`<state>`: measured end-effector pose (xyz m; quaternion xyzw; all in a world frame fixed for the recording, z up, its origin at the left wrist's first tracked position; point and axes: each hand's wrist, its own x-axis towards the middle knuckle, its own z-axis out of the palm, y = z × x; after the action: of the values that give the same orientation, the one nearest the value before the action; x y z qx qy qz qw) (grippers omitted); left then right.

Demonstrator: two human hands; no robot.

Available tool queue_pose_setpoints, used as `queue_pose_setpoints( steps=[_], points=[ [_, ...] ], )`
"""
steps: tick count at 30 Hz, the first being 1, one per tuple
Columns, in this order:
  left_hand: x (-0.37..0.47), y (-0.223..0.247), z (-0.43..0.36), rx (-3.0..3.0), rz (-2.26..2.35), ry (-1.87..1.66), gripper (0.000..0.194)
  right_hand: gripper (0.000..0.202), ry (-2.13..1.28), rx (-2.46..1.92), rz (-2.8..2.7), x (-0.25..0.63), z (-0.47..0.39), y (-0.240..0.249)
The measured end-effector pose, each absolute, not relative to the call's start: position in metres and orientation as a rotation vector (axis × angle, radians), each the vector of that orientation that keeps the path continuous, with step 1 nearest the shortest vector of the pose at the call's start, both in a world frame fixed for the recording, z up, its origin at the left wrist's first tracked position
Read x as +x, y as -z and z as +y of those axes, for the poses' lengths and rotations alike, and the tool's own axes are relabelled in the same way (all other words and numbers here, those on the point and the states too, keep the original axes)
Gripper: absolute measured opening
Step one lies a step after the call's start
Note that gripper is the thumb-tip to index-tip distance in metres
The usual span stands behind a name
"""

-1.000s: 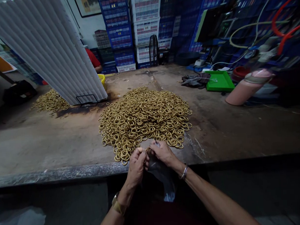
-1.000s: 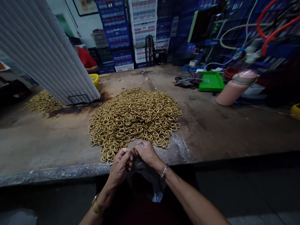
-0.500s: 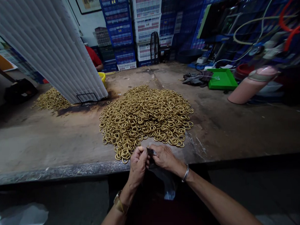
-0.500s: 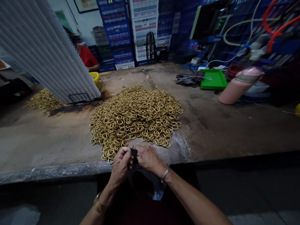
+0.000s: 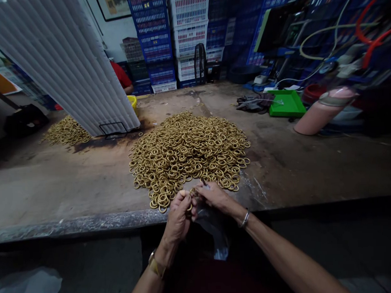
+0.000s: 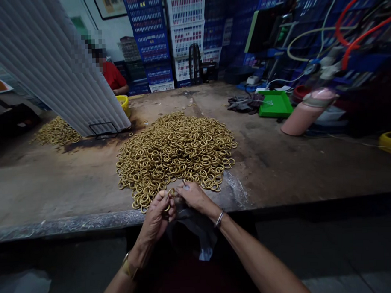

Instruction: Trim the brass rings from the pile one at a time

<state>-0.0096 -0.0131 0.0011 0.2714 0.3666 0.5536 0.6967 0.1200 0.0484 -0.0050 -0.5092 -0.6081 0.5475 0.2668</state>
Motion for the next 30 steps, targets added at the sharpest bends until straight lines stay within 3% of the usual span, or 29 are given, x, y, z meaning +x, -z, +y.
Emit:
queue_pose_setpoints(
  steps=[4,9,18,30],
  points=[
    [-0.012,-0.002,-0.012,0.595,0.759,-1.229,0.021,0.026,-1.785,-1.187,-1.517,0.118,0.043,0.001],
    [-0.014,0.000,-0.012,0.509,0.768,-1.201,0.022,0.020,-1.865,-1.145,-1.427,0.117,0.042,0.004],
    [-0.010,0.004,-0.007,0.354,0.946,-1.247,0.035,0.014,-1.460,-1.253,-1.394,0.115,0.042,0.014],
    [-0.006,0.006,-0.008,0.539,1.062,-1.233,0.029,0.010,-1.116,-1.284,-1.655,0.113,0.040,0.009]
  ],
)
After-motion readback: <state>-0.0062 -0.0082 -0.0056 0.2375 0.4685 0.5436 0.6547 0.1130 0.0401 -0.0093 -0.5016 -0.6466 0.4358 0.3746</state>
